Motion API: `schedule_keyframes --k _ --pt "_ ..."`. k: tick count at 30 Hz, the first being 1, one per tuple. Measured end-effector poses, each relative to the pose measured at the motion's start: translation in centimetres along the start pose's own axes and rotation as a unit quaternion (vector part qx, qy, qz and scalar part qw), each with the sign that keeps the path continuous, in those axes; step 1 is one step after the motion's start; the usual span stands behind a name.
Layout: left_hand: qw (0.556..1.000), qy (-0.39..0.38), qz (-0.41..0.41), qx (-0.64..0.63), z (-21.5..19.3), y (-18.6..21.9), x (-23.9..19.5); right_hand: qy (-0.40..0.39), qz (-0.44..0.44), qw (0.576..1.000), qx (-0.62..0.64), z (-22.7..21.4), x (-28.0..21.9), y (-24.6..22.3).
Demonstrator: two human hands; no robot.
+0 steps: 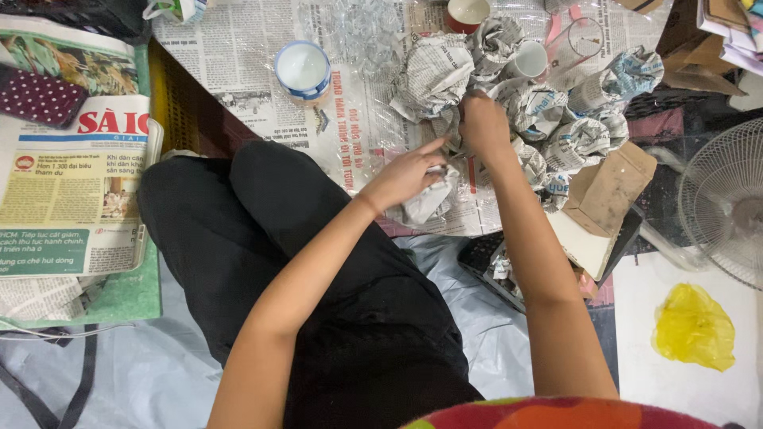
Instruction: The person wraps various small items, including cups and saucers, in newspaper sheets. They fold the paper around each object, then place the wrapped items on a table covered with bubble wrap and other wrapped pieces.
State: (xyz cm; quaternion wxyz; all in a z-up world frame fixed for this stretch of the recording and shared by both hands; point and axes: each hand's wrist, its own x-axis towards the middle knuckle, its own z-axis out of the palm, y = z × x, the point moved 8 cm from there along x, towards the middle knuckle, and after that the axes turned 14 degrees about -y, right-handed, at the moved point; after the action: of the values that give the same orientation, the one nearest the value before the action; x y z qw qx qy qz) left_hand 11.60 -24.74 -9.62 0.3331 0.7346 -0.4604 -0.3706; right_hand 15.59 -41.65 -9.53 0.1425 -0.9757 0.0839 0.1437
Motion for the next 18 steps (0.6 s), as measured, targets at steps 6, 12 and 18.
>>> schedule_keyframes --k 6,12,18 --pt "0.998 -0.035 0.052 0.016 1.4 -3.1 5.5 -0.04 -0.022 0.997 0.055 -0.8 -0.6 0.5" --pt "0.997 0.057 0.046 -0.037 0.3 -4.0 1.5 -0.225 -0.06 0.965 0.124 -1.8 -3.2 -0.2" --pt "0.999 -0.013 0.038 0.015 0.7 -3.8 0.1 -0.183 -0.141 0.973 -0.007 0.5 -2.4 -0.5"
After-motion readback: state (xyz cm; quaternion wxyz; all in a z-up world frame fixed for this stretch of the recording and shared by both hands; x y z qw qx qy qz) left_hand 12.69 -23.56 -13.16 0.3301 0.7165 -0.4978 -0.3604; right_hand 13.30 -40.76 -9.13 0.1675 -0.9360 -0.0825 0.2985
